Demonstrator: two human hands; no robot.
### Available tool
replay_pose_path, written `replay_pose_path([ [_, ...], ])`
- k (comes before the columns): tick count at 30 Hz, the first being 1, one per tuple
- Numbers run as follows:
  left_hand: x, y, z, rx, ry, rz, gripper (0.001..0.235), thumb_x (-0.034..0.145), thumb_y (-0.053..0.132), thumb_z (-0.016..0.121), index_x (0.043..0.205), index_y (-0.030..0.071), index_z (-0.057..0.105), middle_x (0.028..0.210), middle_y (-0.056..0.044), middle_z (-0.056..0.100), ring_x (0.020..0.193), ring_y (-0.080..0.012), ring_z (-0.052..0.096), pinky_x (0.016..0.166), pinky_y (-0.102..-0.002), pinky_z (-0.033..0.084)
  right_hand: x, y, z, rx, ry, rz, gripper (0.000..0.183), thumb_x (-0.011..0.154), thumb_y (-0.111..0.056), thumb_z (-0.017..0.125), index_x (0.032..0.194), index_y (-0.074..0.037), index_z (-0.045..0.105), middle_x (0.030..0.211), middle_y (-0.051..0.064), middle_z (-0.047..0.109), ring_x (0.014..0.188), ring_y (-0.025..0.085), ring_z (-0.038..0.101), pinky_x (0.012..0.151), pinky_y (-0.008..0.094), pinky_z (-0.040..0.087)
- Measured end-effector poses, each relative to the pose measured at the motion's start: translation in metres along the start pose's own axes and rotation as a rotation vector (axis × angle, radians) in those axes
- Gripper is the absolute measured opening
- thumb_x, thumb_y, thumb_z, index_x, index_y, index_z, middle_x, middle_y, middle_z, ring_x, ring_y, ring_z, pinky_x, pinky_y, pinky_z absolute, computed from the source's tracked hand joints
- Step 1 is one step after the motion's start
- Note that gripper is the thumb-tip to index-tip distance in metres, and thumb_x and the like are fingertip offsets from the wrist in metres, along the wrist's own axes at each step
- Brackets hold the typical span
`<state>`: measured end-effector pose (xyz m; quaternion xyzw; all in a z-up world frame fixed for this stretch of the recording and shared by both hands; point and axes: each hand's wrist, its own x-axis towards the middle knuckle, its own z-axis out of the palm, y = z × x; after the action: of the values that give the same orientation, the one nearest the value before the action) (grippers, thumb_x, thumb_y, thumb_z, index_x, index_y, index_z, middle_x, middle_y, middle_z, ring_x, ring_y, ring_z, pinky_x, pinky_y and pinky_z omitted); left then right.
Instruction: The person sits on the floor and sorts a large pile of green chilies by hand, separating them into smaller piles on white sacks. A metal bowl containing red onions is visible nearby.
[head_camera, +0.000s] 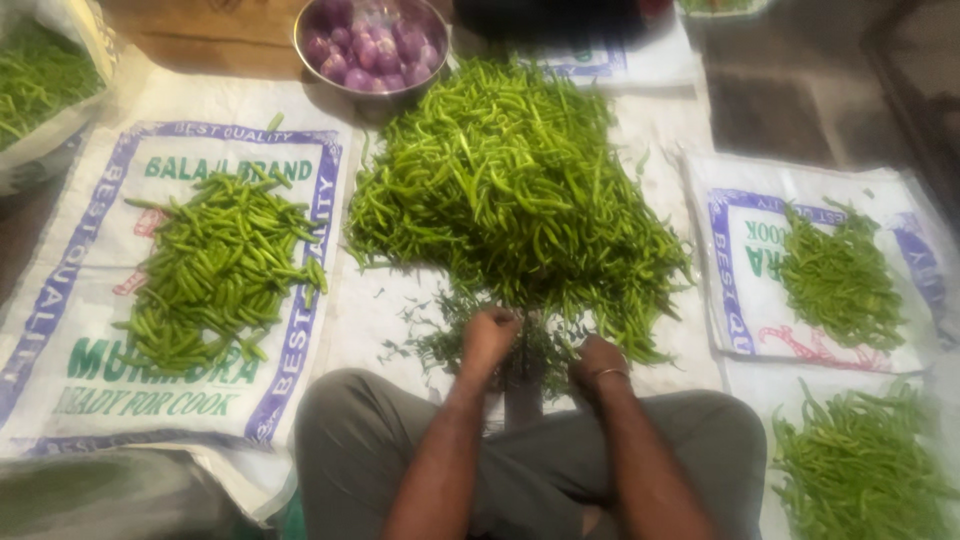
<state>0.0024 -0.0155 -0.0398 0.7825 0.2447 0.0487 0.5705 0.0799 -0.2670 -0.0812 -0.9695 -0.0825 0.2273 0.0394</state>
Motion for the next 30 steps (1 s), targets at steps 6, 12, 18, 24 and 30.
replay_pose_path([
  [6,-0.001,0.011,-0.02,0.014,0.066,-0.03,0.025,0.08,0.025,0.076,0.098,0.009,0.08,0.093,-0.013,0.08,0.086,-0.0266,0.077,0.08,-0.037,0.059,-0.029,-0.007,-0.046,0.614,0.046,0.005,0.032,0.084,-0.024,0.074,0.112,-0.009,0.077,0.104,0.016,0.08,0.094,0.028,0.078,0.087,0.038,0.059],
  [12,0.015,0.005,-0.006,0.021,0.087,-0.07,0.024,0.083,0.031,0.074,0.097,0.013,0.082,0.093,-0.01,0.08,0.086,-0.0266,0.077,0.079,-0.038,0.059,-0.068,-0.055,-0.069,0.638,0.235,-0.184,0.028,0.087,-0.026,0.073,0.108,-0.008,0.077,0.092,0.014,0.079,0.082,0.027,0.077,0.076,0.037,0.059],
  [18,0.016,-0.007,0.003,-0.007,0.05,0.056,0.024,0.087,0.028,0.072,0.1,0.011,0.081,0.096,-0.013,0.079,0.088,-0.0281,0.077,0.082,-0.039,0.059,-0.071,-0.079,-0.083,0.584,0.35,-0.227,0.029,0.085,-0.025,0.074,0.107,-0.006,0.078,0.094,0.018,0.078,0.084,0.031,0.076,0.079,0.039,0.059],
  [24,0.016,-0.012,0.017,0.055,-0.011,0.153,0.023,0.087,0.02,0.069,0.101,0.007,0.081,0.094,-0.017,0.078,0.087,-0.033,0.075,0.081,-0.04,0.057,-0.061,-0.075,-0.07,0.632,0.343,-0.194,0.028,0.085,-0.025,0.075,0.105,-0.006,0.079,0.094,0.018,0.078,0.084,0.032,0.077,0.079,0.04,0.059],
  [30,0.008,-0.012,0.01,0.474,-0.093,0.126,0.021,0.087,0.022,0.075,0.089,0.002,0.08,0.092,-0.02,0.076,0.087,-0.0355,0.073,0.082,-0.04,0.058,-0.053,-0.063,-0.071,0.48,0.164,-0.135,0.025,0.085,-0.027,0.077,0.102,-0.009,0.083,0.095,0.016,0.079,0.084,0.029,0.075,0.08,0.039,0.058],
])
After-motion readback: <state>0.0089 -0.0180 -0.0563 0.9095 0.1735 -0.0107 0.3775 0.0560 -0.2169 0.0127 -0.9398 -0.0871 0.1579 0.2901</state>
